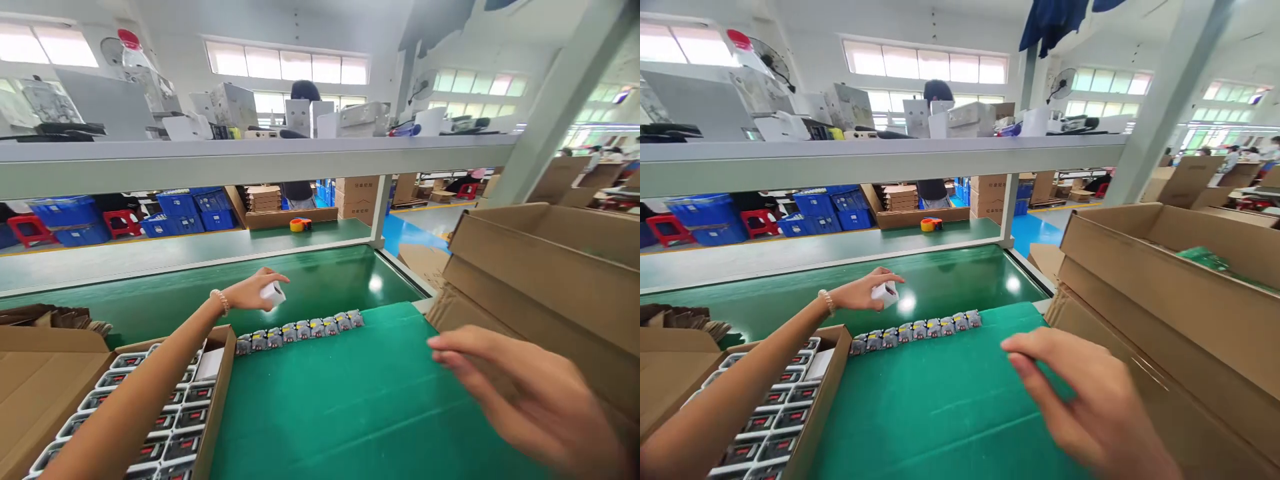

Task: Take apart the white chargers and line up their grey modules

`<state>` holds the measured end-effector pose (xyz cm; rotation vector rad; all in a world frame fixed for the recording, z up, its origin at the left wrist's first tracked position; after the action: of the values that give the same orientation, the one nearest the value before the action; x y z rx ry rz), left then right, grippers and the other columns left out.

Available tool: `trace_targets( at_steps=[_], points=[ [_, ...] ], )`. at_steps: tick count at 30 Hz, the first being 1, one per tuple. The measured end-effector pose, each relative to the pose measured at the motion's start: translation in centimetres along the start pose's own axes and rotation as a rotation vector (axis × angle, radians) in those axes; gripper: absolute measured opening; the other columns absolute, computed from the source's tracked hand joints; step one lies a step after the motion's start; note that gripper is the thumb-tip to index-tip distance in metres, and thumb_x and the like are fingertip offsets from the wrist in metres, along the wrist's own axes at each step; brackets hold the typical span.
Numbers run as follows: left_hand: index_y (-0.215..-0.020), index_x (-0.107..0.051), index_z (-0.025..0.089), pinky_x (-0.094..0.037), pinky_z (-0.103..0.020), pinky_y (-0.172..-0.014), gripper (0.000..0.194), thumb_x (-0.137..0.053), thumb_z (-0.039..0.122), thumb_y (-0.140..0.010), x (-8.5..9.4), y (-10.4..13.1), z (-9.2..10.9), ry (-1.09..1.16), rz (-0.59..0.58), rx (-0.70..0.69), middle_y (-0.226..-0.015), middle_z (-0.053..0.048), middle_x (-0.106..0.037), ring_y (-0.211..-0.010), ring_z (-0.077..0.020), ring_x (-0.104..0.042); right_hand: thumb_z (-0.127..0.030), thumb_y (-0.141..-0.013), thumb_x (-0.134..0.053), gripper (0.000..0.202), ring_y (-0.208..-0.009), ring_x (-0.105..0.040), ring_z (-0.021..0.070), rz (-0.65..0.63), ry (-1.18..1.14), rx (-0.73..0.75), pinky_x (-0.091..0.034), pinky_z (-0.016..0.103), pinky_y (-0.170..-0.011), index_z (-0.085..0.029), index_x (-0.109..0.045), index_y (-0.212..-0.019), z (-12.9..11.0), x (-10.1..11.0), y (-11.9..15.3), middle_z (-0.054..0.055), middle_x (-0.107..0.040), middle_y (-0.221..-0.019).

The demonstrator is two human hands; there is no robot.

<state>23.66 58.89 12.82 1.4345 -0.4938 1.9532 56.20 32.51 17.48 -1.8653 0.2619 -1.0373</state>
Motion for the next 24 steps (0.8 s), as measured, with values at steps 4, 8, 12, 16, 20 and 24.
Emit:
trace_targets(
  at_steps=[4, 8, 12, 16, 20, 24],
  points=[
    [-0.118, -0.052, 0.029, -0.042, -0.029, -0.099, 0.053, -0.064, 0.028, -0.066, -5.5, 4.1, 10.2, 0.051, -0.111, -0.259, -0.118, 0.0, -0.05, -0.11, -0.0179, -0.051, -0.014, -0.091, -0.052, 0.015, -0.074, -0.061, 0.0139, -0.085, -0.104, 0.096, -0.048, 0.027, -0.067, -0.022, -0.059, -0.101, -2.9, -1.2, -0.8, 0.0, -0.066, -0.084],
    [-0.121, -0.052, 0.026, -0.041, -0.055, -0.094, 0.069, -0.071, 0.055, -0.06, -14.4, 7.1, 15.0, -0.089, -0.198, -0.259, -0.124, -0.013, -0.047, -0.115, -0.0372, -0.046, -0.021, -0.095, -0.047, 0.013, -0.072, -0.059, 0.0143, -0.216, -0.195, 0.148, -0.044, 0.028, -0.065, -0.02, -0.06, -0.097, -4.3, -2.4, 0.4, 0.001, -0.065, -0.08],
    [-0.129, -0.047, 0.029, -0.034, -0.063, -0.096, 0.077, -0.058, 0.073, -0.066, -18.1, 7.9, 14.9, -0.173, -0.208, -0.185, -0.138, -0.015, -0.039, -0.124, -0.0424, -0.037, -0.032, -0.097, -0.044, 0.023, -0.081, -0.058, 0.0175, -0.56, -0.135, 0.24, -0.044, 0.03, -0.07, -0.017, -0.062, -0.1, -5.2, -6.2, 4.9, 0.005, -0.065, -0.088],
    [-0.122, -0.055, 0.028, -0.043, -0.052, -0.091, 0.057, -0.063, 0.056, -0.074, -16.9, 8.2, 14.6, -0.156, -0.143, -0.136, -0.122, -0.013, -0.051, -0.11, -0.0347, -0.051, -0.068, -0.083, -0.05, 0.063, -0.104, -0.053, 0.0314, -0.877, 0.092, 0.089, -0.048, 0.041, -0.078, -0.015, -0.057, -0.116, -5.9, -9.8, 10.8, 0.017, -0.055, -0.12],
    [-0.101, -0.065, 0.025, -0.049, -0.037, -0.083, 0.028, -0.066, 0.032, -0.074, -15.6, 9.6, 16.2, -0.076, 0.016, -0.12, -0.093, -0.005, -0.058, -0.084, -0.0216, -0.06, -0.071, -0.084, -0.044, 0.068, -0.096, -0.057, 0.035, -0.988, 0.293, -0.164, -0.051, 0.041, -0.066, -0.017, -0.053, -0.125, -6.5, -9.1, 13.9, 0.019, -0.056, -0.116],
    [-0.125, -0.048, 0.025, -0.037, -0.041, -0.104, 0.033, -0.038, 0.028, -0.093, -17.7, 11.9, 18.5, 0.07, 0.412, -0.046, -0.118, -0.007, -0.051, -0.11, -0.0199, -0.051, -0.069, -0.084, -0.046, 0.073, -0.081, -0.063, 0.032, -1.037, 0.343, -0.281, -0.05, 0.039, -0.063, -0.013, -0.049, -0.131, -6.6, -6.1, 14.5, 0.018, -0.059, -0.104]
  ],
)
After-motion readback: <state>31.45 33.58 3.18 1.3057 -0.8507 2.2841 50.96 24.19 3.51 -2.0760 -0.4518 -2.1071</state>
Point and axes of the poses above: each hand's wrist, its own y-axis away from the middle knuckle, its own x-axis out of the back of the hand, z = x × y, the point moved 2 cm from there along -y, towards the middle knuckle
